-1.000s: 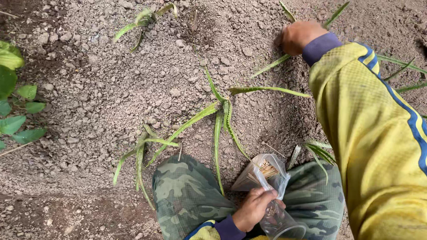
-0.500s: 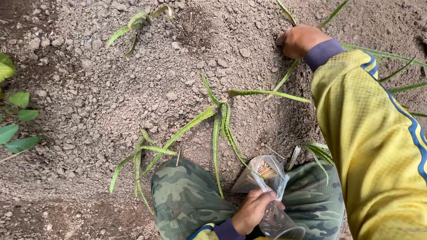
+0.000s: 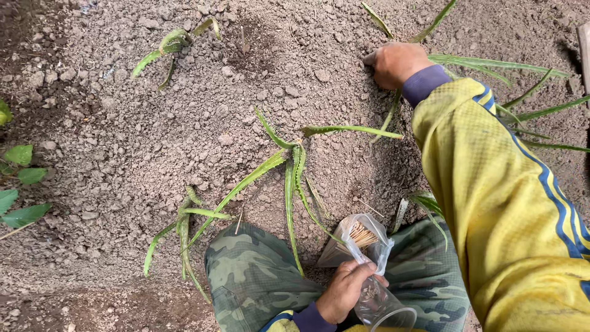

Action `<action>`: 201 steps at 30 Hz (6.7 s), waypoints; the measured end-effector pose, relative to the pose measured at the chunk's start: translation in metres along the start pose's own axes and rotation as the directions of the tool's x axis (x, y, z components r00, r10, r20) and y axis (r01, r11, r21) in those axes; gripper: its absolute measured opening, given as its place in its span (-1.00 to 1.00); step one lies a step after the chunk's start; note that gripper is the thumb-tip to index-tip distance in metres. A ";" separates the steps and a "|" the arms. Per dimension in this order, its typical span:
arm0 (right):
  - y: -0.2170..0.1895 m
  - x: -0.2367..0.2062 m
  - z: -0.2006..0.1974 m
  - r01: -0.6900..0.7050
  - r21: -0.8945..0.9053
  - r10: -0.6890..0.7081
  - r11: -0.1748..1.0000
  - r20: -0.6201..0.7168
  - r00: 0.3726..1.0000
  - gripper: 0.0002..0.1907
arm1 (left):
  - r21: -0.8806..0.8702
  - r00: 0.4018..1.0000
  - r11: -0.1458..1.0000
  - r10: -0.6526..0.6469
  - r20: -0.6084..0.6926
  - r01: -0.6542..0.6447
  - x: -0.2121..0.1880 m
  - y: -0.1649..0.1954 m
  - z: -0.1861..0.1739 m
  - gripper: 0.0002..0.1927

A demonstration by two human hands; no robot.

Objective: The person sits on the ground in a tilled field and takes wooden sticks one at a time from a plastic bag into a plastic cup. They then push sticks into the soil next to small seedlings, occasionally steadying a plant by hand, and at one point uses a stick to poke at the soil.

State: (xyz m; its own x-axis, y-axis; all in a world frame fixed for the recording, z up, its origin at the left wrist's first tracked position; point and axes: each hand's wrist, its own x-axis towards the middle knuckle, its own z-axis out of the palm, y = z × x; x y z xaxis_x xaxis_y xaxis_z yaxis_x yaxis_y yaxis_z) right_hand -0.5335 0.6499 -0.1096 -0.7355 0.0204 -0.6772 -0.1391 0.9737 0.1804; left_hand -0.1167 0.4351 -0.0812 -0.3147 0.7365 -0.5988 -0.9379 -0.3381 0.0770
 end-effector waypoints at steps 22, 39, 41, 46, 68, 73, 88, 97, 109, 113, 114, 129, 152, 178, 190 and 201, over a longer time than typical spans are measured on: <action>0.004 0.004 -0.003 0.357 0.415 -0.247 0.837 -0.295 0.923 -0.84 | 0.003 0.998 0.999 -0.052 -0.024 0.052 0.007 0.004 0.000 -0.66; 0.003 -0.009 0.003 0.359 0.457 -0.164 0.814 -0.411 0.897 -0.84 | -0.002 1.000 1.000 -0.018 -0.011 0.018 0.005 0.002 -0.001 -0.67; 0.004 -0.009 0.003 0.374 0.441 -0.176 0.816 -0.426 0.888 -0.84 | -0.008 1.000 1.000 -0.012 -0.010 0.012 0.005 0.002 -0.001 -0.67; 0.005 -0.006 0.003 0.331 0.418 -0.173 0.846 -0.371 0.912 -0.89 | -0.024 1.000 1.000 -0.006 0.004 0.006 0.004 0.003 -0.001 -0.67; 0.015 -0.012 0.003 0.358 0.446 -0.150 0.820 -0.437 0.887 -0.64 | -0.076 1.000 0.997 -0.029 0.002 0.029 0.005 0.002 -0.002 -0.68; 0.006 -0.009 -0.005 0.555 -0.038 -0.448 0.831 -0.636 0.628 -0.19 | -0.045 0.999 0.998 -0.040 -0.016 0.040 0.005 0.003 0.000 -0.68; -0.003 -0.073 -0.003 0.616 0.144 -0.313 0.774 -0.759 0.571 -0.80 | 0.011 0.999 0.999 0.048 -0.018 -0.048 0.002 0.000 0.002 -0.67; -0.046 -0.276 0.069 0.750 0.358 -0.702 0.557 -0.280 0.655 -0.84 | 0.049 0.992 0.991 0.126 0.023 -0.127 0.002 -0.022 -0.005 -0.73; -0.073 -0.318 0.145 0.530 0.141 -0.425 0.836 -0.444 0.789 -0.75 | 0.094 0.987 0.983 0.152 0.046 -0.156 -0.014 -0.023 0.006 -0.78; -0.070 -0.325 0.145 0.586 0.140 -0.441 0.798 -0.527 0.726 -0.74 | 0.104 0.974 0.973 0.195 0.115 -0.207 -0.012 -0.026 0.002 -0.76; -0.070 -0.326 0.144 0.590 0.115 -0.448 0.799 -0.542 0.711 -0.72 | 0.086 0.970 0.971 0.210 0.121 -0.221 -0.011 -0.026 0.002 -0.76; -0.065 -0.337 0.131 0.619 -0.004 -0.535 0.785 -0.507 0.675 -0.65 | 0.112 0.971 0.968 0.211 0.116 -0.224 -0.010 -0.026 0.002 -0.74; 0.023 -0.222 -0.064 0.279 -0.208 -0.250 0.938 -0.960 0.127 -0.95 | 0.102 0.980 0.979 0.166 0.113 -0.177 -0.007 -0.024 0.000 -0.70; -0.041 -0.392 0.019 0.367 0.607 0.060 0.705 -0.566 0.823 -0.81 | 0.119 0.979 0.983 0.117 0.164 -0.137 -0.033 -0.031 0.003 -0.73; -0.111 -0.487 0.191 0.266 0.314 -0.259 0.912 -0.063 0.964 -0.71 | 0.337 0.980 0.940 -0.019 0.199 -0.050 -0.093 -0.098 -0.012 -0.74; -0.100 -0.511 0.237 0.412 0.137 -0.376 0.901 -0.228 0.898 -0.84 | 0.295 0.997 0.955 -0.009 0.072 -0.013 -0.116 -0.144 0.022 -0.77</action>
State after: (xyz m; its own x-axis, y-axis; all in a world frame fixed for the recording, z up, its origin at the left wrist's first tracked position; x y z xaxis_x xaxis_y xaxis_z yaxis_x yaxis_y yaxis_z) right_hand 0.0137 0.5957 0.0498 -0.7594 -0.3999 -0.5132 -0.3379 0.9165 -0.2142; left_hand 0.0512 0.4114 -0.0050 -0.3159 0.7799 -0.5403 -0.9351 -0.1594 0.3165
